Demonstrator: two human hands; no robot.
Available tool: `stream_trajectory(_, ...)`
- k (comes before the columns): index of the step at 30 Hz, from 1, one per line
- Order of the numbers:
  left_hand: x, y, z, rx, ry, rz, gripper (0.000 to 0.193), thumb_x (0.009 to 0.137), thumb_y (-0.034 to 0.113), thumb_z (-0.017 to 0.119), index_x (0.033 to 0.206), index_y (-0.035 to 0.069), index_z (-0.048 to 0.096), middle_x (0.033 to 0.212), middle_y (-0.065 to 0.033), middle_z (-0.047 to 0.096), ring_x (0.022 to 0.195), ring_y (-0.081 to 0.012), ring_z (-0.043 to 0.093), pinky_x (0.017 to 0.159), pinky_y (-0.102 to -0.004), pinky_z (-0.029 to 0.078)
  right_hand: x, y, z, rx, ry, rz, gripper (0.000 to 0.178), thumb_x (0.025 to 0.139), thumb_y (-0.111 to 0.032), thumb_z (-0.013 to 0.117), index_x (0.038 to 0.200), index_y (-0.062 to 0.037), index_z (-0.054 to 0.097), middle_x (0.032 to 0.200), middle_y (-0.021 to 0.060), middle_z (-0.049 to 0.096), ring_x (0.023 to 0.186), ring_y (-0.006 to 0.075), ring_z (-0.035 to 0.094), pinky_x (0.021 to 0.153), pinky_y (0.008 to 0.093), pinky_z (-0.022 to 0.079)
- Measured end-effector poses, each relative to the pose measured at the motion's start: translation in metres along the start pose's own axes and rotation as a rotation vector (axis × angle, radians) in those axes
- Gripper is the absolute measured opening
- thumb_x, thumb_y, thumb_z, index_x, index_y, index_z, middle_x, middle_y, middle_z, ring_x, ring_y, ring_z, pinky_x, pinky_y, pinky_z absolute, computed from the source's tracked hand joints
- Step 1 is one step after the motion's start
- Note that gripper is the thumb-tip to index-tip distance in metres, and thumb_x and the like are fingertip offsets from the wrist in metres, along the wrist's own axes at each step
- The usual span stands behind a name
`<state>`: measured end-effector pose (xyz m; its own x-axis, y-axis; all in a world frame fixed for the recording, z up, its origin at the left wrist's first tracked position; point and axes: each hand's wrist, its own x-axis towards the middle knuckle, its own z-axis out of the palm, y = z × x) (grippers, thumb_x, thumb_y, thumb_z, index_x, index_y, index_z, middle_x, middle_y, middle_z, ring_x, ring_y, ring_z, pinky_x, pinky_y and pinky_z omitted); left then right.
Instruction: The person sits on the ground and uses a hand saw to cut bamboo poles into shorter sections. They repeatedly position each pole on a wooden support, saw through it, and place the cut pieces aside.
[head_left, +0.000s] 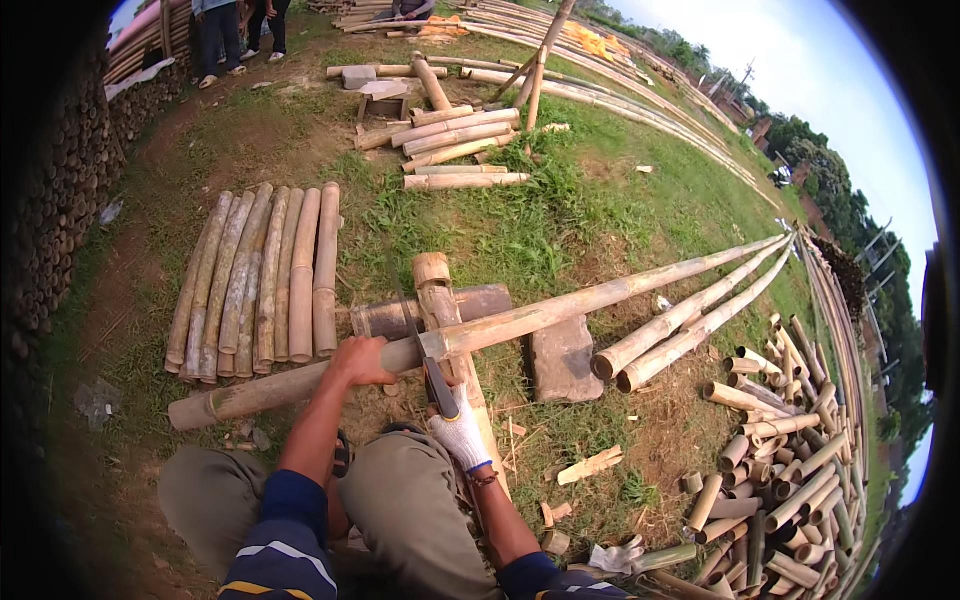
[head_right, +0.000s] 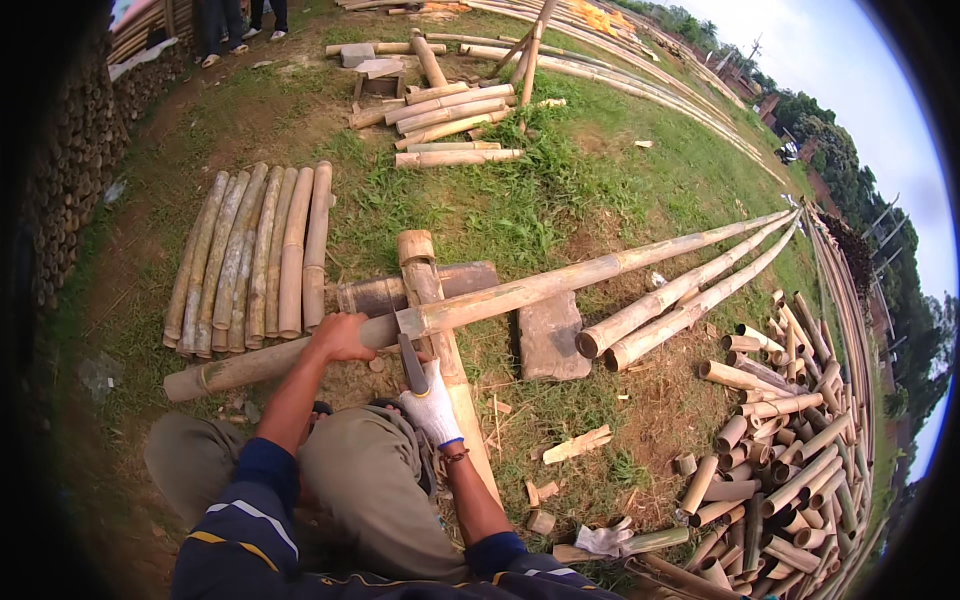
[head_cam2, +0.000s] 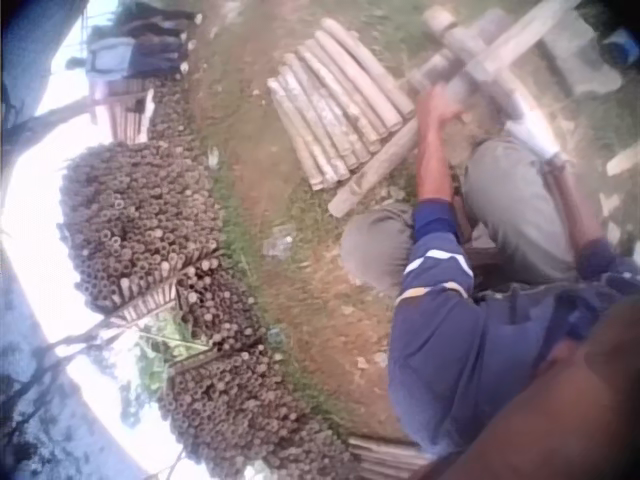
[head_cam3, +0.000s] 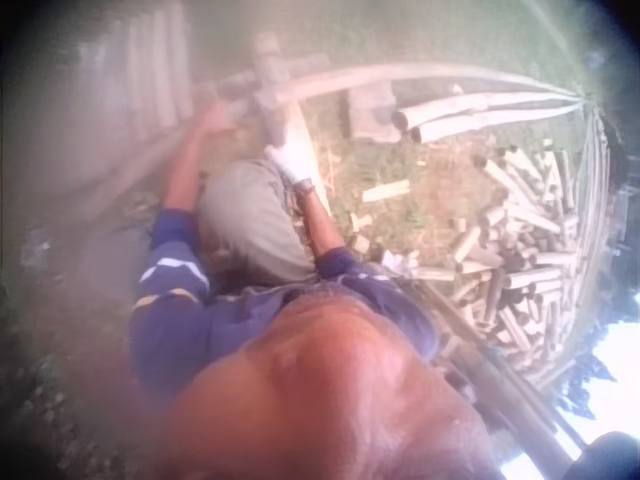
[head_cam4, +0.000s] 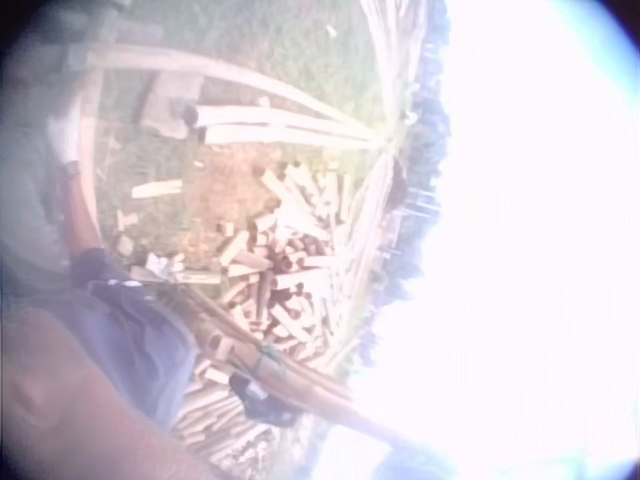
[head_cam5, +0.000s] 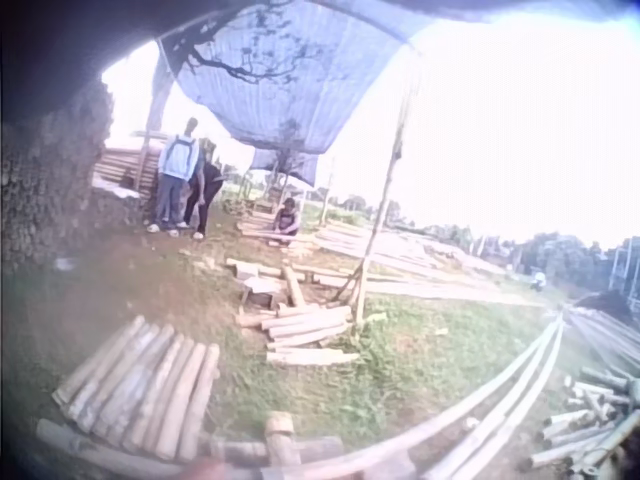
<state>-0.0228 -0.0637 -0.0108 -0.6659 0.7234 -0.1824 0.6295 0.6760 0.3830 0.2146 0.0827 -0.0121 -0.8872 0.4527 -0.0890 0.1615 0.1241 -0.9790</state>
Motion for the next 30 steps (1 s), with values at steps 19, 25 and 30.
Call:
stream_trajectory(19,0.014,-0.008,-0.005,-0.067,-0.035,0.027,0.090,0.064,0.054,0.087,0.136,0.000,0.074,0.124,-0.0260,0.078,0.117,-0.0432,0.074,0.103,-0.0506,0.059,-0.089,0.003,-0.036,-0.024,-0.036,-0.037,0.063,0.093,0.001,0.070,0.151,-0.0065,0.046,0.111,0.0061,0.061,0.095,0.0157,0.061,0.090,0.0334,0.054)
stream_trajectory(25,0.012,-0.016,-0.018,-0.043,-0.085,0.009,0.095,0.065,0.054,0.086,0.142,0.000,0.070,0.129,-0.0258,0.077,0.120,-0.0423,0.073,0.104,-0.0503,0.059,-0.045,-0.012,-0.002,0.162,-0.018,0.024,0.065,0.093,-0.006,0.077,0.151,-0.0050,0.049,0.118,0.0089,0.066,0.106,0.0185,0.064,0.095,0.0355,0.055)
stream_trajectory(30,0.015,-0.022,-0.011,-0.040,-0.104,0.007,0.098,0.065,0.055,0.086,0.145,0.001,0.069,0.133,-0.0263,0.075,0.122,-0.0417,0.073,0.105,-0.0494,0.059,-0.174,0.000,-0.052,-0.128,-0.052,0.000,0.072,0.089,-0.003,0.075,0.155,-0.0045,0.046,0.122,0.0105,0.068,0.106,0.0216,0.069,0.094,0.0342,0.055)
